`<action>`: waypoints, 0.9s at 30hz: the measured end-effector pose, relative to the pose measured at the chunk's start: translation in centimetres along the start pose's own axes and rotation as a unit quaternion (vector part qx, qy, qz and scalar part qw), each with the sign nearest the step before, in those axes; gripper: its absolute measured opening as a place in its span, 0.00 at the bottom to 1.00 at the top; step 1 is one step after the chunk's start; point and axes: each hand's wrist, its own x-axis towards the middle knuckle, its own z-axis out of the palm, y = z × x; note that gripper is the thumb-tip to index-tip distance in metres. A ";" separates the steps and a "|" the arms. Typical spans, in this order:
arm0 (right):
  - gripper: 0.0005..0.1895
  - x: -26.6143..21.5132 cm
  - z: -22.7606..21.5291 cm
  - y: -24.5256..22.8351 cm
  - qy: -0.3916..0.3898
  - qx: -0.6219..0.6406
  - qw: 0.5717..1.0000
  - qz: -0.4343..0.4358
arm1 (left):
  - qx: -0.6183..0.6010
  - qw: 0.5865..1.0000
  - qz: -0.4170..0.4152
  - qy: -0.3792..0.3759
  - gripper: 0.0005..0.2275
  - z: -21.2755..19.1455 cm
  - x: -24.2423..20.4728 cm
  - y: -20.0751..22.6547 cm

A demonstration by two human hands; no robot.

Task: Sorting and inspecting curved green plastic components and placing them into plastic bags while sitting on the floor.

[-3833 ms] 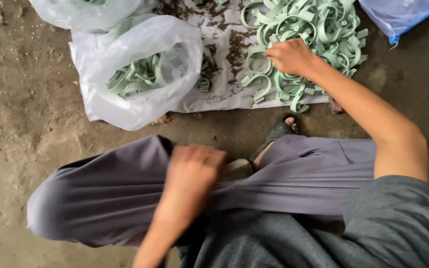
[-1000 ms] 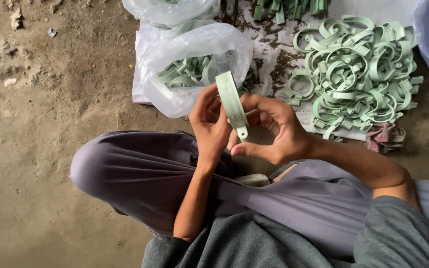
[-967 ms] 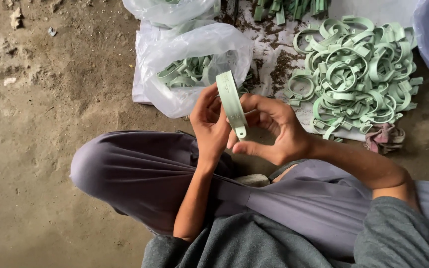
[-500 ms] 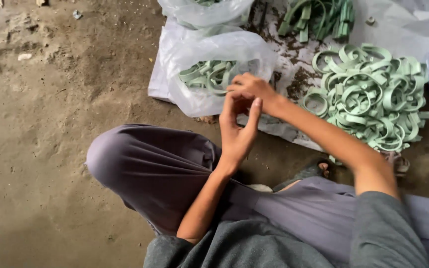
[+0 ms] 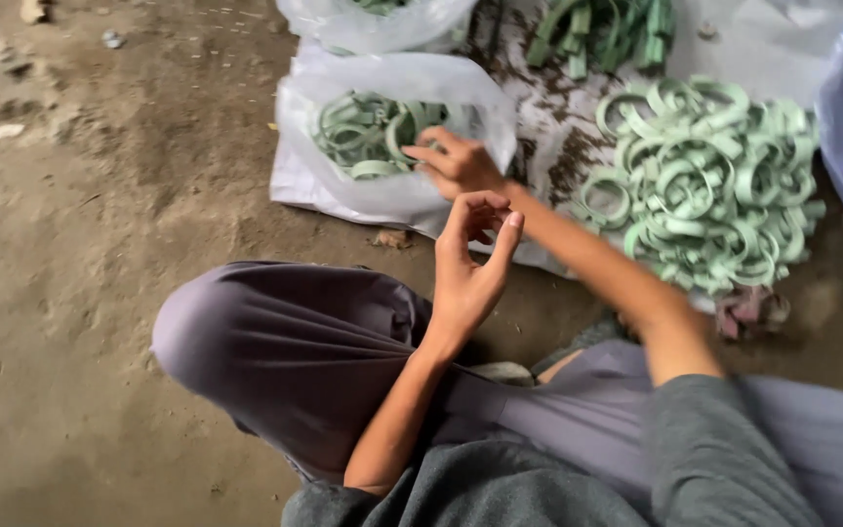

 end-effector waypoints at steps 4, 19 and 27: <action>0.10 -6.0 -8.1 4.5 -0.020 -0.024 0.999 0.025 | 0.010 0.999 0.000 -0.037 0.04 0.3 -0.4 0.1; 0.16 -26.1 -19.4 13.9 -0.161 -0.219 0.892 0.361 | 0.017 0.997 -0.010 -0.076 0.17 1.9 -1.6 3.3; 0.19 -21.8 -23.6 13.7 -0.344 -0.180 0.847 0.364 | 0.042 0.997 -0.009 -0.064 0.15 1.5 -2.0 3.3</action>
